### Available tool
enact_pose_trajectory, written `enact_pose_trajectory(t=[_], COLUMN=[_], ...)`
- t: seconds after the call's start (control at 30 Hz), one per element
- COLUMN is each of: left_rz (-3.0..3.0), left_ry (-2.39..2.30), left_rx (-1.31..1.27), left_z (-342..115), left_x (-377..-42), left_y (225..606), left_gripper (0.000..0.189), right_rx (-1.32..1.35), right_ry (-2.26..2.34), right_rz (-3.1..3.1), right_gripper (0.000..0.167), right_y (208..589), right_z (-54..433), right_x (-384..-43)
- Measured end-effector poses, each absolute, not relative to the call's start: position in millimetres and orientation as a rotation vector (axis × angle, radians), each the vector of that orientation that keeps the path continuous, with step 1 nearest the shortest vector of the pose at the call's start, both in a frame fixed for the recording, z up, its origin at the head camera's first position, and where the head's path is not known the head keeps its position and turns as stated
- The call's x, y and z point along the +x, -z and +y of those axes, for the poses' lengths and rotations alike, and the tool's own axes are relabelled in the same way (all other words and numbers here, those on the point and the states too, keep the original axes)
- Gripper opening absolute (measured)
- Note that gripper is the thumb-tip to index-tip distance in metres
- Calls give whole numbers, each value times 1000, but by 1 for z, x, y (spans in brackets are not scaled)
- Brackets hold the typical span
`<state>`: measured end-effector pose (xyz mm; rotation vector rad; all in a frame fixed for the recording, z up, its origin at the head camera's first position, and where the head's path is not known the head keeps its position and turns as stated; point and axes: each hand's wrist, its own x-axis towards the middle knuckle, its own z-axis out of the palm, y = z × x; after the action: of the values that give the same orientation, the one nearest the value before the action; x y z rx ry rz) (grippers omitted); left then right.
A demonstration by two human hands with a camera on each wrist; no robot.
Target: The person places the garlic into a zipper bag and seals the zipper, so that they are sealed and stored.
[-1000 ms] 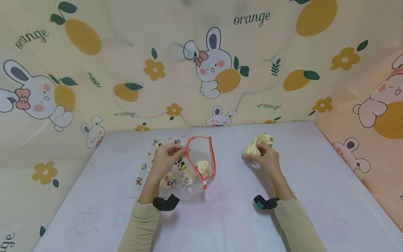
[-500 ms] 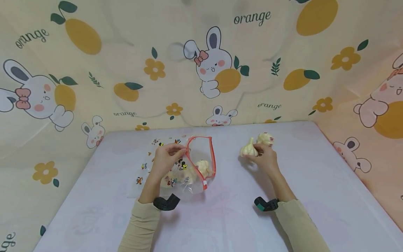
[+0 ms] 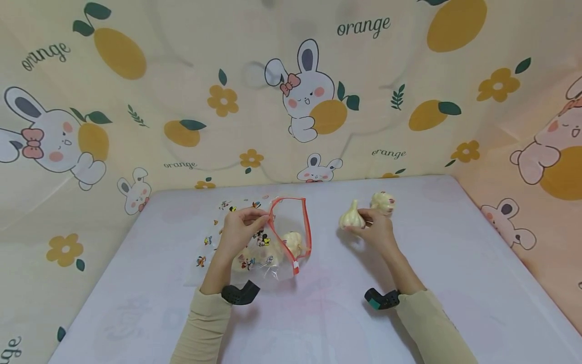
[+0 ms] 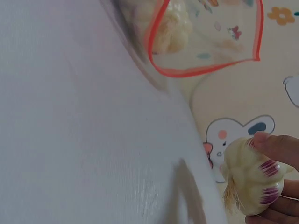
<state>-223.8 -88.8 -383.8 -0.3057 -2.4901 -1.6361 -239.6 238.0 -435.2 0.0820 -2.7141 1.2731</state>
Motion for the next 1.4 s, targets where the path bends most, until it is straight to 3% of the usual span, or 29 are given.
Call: enact_pose_trajectory(t=[1.4], left_rz=[-2457], left_ry=[1601], left_rx=[-355], left_z=[-91], left_x=[-223], left_y=[383], left_gripper=[13], right_rx=[285], right_ry=[-1331], right_rz=[-2678], right_gripper=[59], right_y=[421], right_z=[195], right_x=[-229])
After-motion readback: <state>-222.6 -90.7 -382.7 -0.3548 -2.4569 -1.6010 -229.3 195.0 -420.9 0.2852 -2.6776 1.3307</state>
